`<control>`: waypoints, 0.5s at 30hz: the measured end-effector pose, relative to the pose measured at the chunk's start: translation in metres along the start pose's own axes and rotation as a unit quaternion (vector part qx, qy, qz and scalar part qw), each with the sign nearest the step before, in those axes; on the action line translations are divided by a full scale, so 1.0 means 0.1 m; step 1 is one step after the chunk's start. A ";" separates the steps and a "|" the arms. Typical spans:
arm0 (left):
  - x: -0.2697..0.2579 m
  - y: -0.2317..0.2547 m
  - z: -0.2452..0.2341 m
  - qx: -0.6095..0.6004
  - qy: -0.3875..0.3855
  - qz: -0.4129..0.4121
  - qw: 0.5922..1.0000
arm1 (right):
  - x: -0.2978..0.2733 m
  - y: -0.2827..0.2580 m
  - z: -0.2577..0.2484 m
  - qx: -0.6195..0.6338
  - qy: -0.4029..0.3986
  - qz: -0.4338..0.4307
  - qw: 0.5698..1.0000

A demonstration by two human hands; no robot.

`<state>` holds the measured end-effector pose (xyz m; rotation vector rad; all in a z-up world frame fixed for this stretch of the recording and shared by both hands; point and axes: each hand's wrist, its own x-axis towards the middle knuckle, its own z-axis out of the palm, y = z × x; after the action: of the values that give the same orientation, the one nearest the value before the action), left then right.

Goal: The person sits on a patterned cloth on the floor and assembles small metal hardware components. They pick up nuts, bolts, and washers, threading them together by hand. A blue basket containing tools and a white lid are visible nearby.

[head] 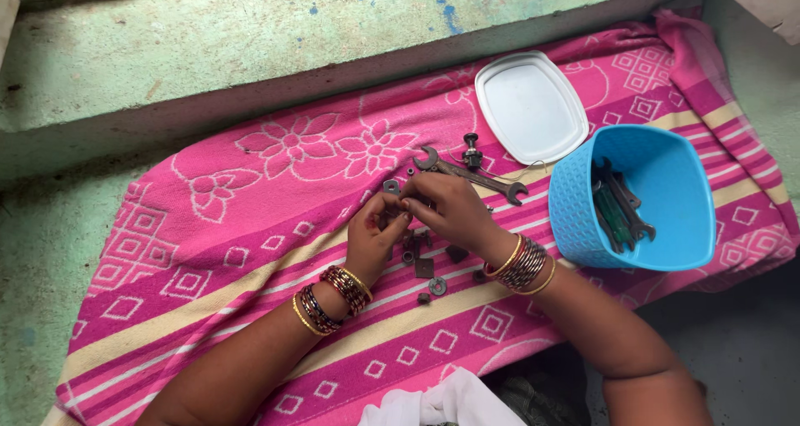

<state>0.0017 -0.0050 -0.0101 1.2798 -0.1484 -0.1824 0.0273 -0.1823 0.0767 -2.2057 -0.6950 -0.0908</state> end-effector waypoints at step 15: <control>-0.02 0.05 0.01 0.033 -0.010 -0.008 0.999 | -0.13 0.09 0.01 0.024 0.014 -0.057 0.998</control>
<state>0.0000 -0.0046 -0.0053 1.3460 -0.1617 -0.2055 0.0208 -0.1923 0.0658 -2.1143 -0.7985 -0.1616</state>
